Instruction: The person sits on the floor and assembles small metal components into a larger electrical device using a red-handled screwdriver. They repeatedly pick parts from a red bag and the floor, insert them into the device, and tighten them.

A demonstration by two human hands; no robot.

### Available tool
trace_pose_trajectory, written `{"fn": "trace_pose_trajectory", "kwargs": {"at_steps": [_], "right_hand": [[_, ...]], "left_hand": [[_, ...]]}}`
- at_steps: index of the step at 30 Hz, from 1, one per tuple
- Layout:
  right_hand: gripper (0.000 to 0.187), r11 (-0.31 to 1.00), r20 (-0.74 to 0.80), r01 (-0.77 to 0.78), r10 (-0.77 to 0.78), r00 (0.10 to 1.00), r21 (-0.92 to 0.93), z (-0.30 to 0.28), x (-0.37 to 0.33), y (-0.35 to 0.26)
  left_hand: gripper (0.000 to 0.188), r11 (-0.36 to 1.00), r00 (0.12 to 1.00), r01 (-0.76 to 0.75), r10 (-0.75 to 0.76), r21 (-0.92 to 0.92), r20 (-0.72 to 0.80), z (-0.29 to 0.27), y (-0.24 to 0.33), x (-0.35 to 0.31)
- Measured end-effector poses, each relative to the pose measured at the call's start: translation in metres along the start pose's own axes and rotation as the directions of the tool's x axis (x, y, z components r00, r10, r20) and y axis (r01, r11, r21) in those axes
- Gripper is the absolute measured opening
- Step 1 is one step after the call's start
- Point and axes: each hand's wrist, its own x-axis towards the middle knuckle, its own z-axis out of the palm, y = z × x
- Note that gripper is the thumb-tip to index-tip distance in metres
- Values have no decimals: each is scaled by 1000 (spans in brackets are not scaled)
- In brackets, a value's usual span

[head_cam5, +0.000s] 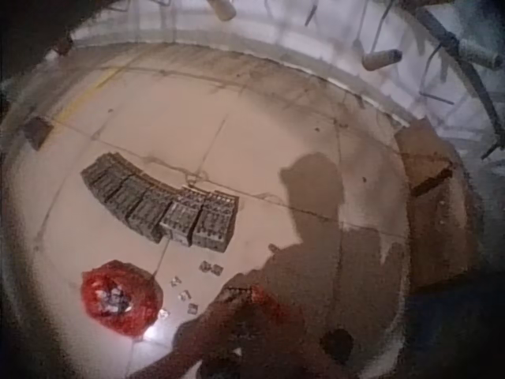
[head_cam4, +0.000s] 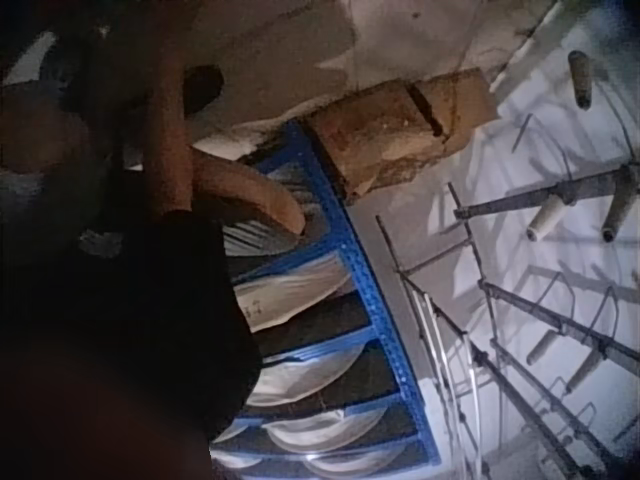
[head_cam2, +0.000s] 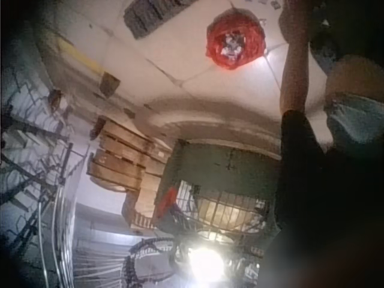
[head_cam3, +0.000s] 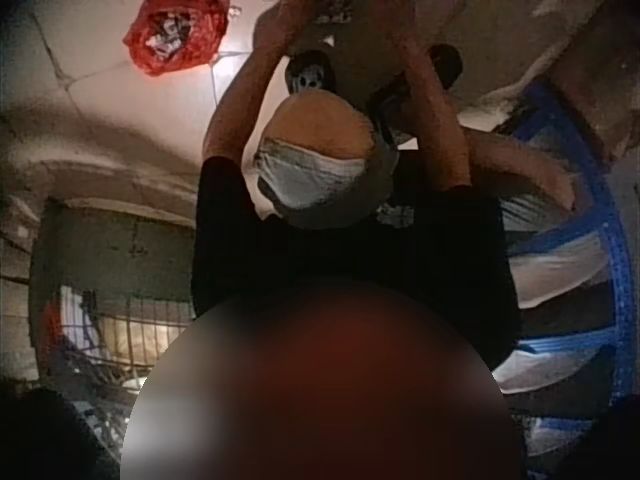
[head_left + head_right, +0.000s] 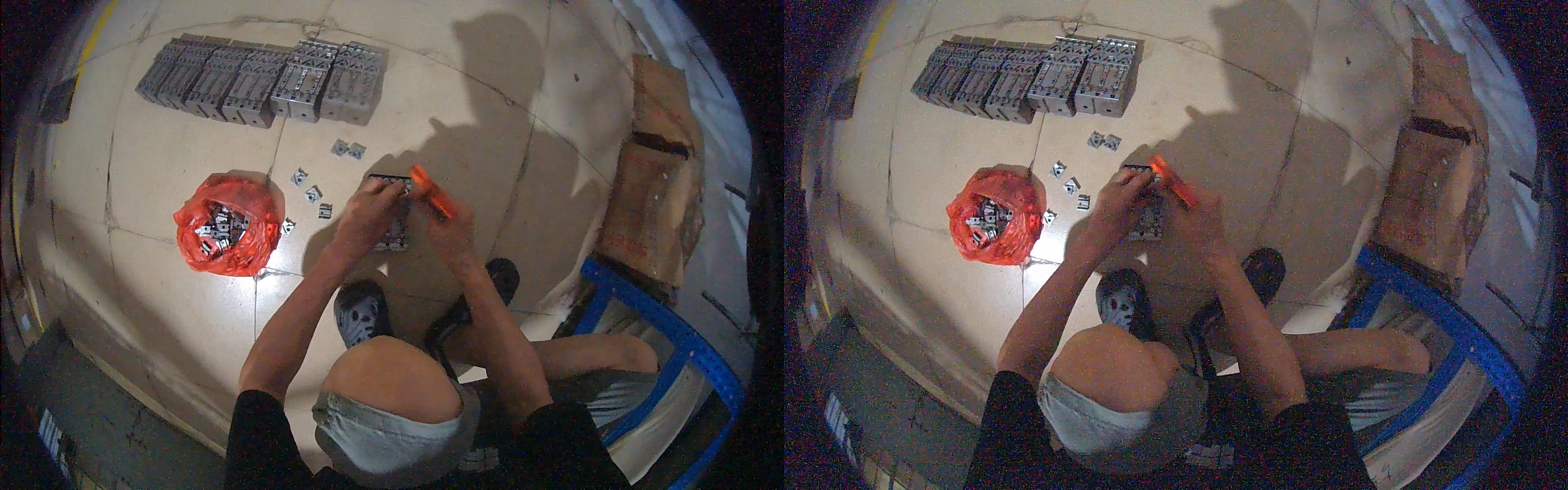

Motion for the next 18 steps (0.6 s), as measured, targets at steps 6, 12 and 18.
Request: {"fn": "trace_pose_trajectory", "kwargs": {"at_steps": [6, 12, 18], "right_hand": [[17, 997, -50, 67, -65, 997, 37, 2, 4, -6], [21, 992, -79, 123, -123, 989, -10, 1, 3, -7], [24, 998, -41, -56, 55, 998, -22, 2, 3, -3]], "left_hand": [[36, 1000, 999, -24, 24, 18, -28, -7, 3, 3], [38, 998, 999, -35, 36, 53, -14, -9, 7, 2], [44, 985, 979, 89, -114, -149, -171, -5, 0, 0]]}}
